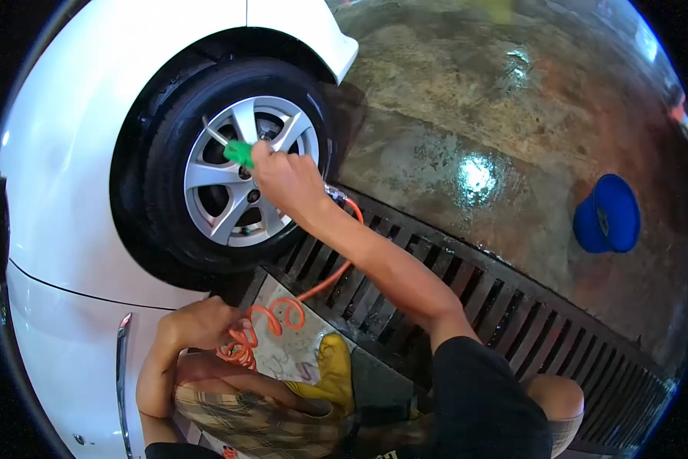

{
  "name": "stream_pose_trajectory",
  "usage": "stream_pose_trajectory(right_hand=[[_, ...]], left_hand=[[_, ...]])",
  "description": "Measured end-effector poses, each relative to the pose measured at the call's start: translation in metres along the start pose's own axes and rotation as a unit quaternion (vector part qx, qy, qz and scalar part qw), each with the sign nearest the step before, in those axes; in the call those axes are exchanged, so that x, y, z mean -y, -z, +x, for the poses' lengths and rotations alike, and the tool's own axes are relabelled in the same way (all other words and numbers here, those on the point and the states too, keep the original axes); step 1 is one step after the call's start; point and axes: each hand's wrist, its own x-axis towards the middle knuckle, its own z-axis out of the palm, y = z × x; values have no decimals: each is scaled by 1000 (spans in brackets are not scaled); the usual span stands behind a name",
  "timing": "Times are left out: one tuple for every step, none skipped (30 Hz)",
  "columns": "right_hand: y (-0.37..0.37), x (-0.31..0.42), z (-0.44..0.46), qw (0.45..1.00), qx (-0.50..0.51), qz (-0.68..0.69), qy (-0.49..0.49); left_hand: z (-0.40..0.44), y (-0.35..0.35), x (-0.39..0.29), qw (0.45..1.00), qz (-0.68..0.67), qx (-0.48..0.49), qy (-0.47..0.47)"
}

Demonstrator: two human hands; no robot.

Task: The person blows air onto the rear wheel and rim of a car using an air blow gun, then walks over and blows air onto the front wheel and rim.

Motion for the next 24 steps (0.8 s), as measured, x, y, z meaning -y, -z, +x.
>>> stream_pose_trajectory(right_hand=[[-10, -7, 2, 999, -16, -26, -29], [-20, -27, 6, 996, -15, -51, -77], [-14, -39, 10, 989, -14, -77, -122], [-11, -45, 11, 991, 1, -67, -113], [-14, -42, 11, 991, -6, -69, -114], [-12, -26, 9, 997, -5, -52, -63], [-9, -10, 4, 999, 1, -33, -15], [7, 6, 3, 999, 15, 8, 32], [3, -1, 4, 999, 16, 6, 28], [-7, -13, 7, 999, 8, -28, -20], [-17, -25, 12, 996, 0, -62, -64], [-11, -35, 18, 991, 18, -79, -109], [-5, -41, 17, 990, 27, -83, -107], [-6, -38, 12, 991, -3, -96, -89], [-1, -29, 8, 991, -32, -109, -71], [-7, -29, 5, 994, -24, -102, -35], [-17, -38, 2, 994, -22, -103, -37], [-31, -54, 2, 989, 4, -121, -81], [-43, -70, 1, 982, 32, -138, -122], [-53, -88, -2, 978, 84, -127, -141], [-44, -79, -3, 978, 80, -128, -141], [-27, -60, -6, 985, 47, -122, -108], [-16, -46, -6, 990, 17, -116, -73], [-16, -40, -6, 993, 26, -108, -51]], left_hand=[[1, 3, -1, 1000, -1, 3, -2], [3, 6, -3, 999, 12, 18, 31], [4, 8, -6, 997, 24, 32, 64], [1, 7, -10, 997, 24, 30, 63], [-1, 9, -13, 999, 11, 38, 27], [-1, 11, -15, 999, -2, 45, -8], [0, 8, -10, 999, 1, 46, -9], [2, 3, -1, 999, 2, 33, -7], [3, 0, 4, 1000, 1, 21, -5], [5, 5, 0, 999, 0, 30, 41], [4, 5, -3, 999, -5, 28, 41], [4, 4, -5, 998, 7, 37, 51], [4, 6, -6, 997, 24, 48, 60], [5, 7, -4, 997, 31, 47, 58], [4, 5, -3, 998, 23, 44, 46], [2, 2, -2, 998, 8, 46, 35], [3, 4, -1, 998, 7, 49, 33], [4, 7, 0, 999, 11, 37, 34], [4, 7, -1, 999, 13, 24, 36], [2, 4, -4, 999, 10, 23, 36], [0, 5, -6, 999, 6, 30, 18], [0, 8, -6, 999, 4, 36, 2], [1, 9, -4, 999, 6, 35, 2], [1, 7, -1, 1000, 5, 27, 8]])
